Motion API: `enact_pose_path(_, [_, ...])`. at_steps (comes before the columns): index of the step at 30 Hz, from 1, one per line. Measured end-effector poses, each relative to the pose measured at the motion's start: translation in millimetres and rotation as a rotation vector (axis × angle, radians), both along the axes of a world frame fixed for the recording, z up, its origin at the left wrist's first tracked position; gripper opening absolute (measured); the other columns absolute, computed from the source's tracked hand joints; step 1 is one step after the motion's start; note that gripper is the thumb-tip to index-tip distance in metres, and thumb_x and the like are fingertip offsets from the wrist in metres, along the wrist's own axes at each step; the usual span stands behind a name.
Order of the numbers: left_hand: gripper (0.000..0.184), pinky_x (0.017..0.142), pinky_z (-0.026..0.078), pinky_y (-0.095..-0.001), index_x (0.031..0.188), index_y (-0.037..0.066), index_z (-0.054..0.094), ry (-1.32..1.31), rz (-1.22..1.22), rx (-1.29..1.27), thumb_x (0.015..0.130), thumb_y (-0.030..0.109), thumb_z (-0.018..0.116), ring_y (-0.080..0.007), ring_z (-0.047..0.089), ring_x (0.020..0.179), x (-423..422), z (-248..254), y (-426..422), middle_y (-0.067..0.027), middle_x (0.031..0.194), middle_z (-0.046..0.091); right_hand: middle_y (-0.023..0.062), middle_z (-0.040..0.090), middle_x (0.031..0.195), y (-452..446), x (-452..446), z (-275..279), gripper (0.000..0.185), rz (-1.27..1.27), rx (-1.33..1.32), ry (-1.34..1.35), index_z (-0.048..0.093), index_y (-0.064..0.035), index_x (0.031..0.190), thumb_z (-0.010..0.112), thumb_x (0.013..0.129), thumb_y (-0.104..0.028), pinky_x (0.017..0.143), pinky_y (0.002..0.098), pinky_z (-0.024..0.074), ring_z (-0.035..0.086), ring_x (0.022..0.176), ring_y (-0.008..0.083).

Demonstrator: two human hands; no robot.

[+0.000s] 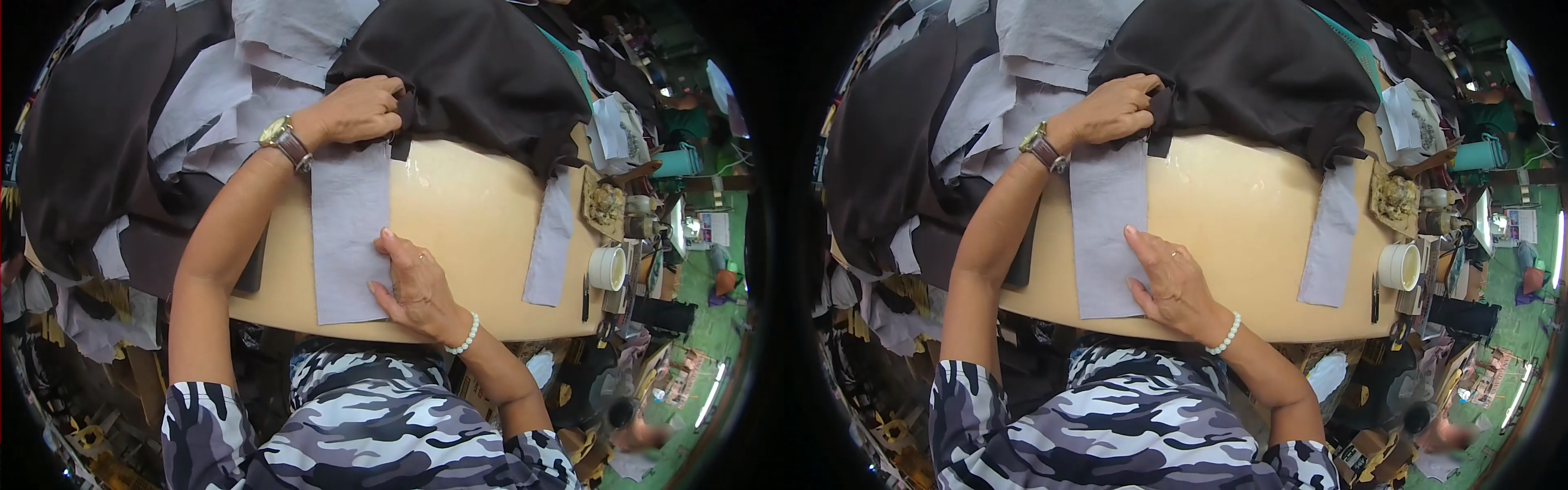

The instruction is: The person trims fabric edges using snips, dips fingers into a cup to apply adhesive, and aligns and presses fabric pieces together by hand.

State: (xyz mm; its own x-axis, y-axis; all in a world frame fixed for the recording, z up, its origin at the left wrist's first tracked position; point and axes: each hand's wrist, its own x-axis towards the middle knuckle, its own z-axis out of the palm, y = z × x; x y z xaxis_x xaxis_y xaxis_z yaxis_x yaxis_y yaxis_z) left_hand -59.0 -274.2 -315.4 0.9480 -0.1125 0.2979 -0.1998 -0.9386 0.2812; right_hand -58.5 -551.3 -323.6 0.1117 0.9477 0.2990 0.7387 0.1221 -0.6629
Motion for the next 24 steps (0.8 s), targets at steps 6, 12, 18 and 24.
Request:
enact_pose_path(6, [0.051,0.096,0.037,-0.0301,0.115,0.005,0.058,0.440,0.052,-0.724,0.068,0.023,0.069,-0.0216,0.050,0.111,-16.4,28.9,12.4,-0.0078,0.116,0.055,0.0185,0.052,0.122,1.8,0.5,-0.7,0.078,0.000,-0.004,0.015,0.029,-0.0031,0.139,0.068,0.072,-0.006,0.088,0.0390,0.0431,0.054,0.107,0.0314])
enact_pose_path(12, [0.055,0.101,0.034,-0.0309,0.117,0.009,0.058,0.525,-0.012,-0.581,0.064,0.015,0.073,-0.0255,0.045,0.121,-13.5,26.7,18.5,-0.0113,0.131,0.046,0.0184,0.054,0.118,5.1,4.7,6.0,0.076,0.022,-0.039,0.076,0.030,-0.0031,0.139,0.066,0.072,-0.004,0.085,0.0382,0.0451,0.056,0.102,0.0321])
enact_pose_path(18, [0.055,0.104,0.032,-0.0338,0.117,0.012,0.060,0.498,-0.034,-0.526,0.064,0.013,0.072,-0.0269,0.039,0.127,-11.6,22.4,19.7,-0.0127,0.134,0.043,0.0164,0.054,0.106,43.9,45.1,19.8,0.059,-0.123,-0.016,0.209,0.046,-0.0040,0.129,0.054,0.072,0.007,0.078,0.0325,0.0481,0.058,0.092,0.0267])
enact_pose_path(24, [0.050,0.104,0.033,-0.0349,0.115,0.011,0.061,0.491,-0.050,-0.532,0.066,0.016,0.070,-0.0272,0.039,0.127,-12.8,20.4,21.2,-0.0135,0.135,0.043,0.0136,0.054,0.107,74.7,67.4,5.5,0.053,-0.135,0.065,0.084,0.058,-0.0045,0.117,0.044,0.070,0.015,0.077,0.0332,0.0475,0.057,0.089,0.0271])
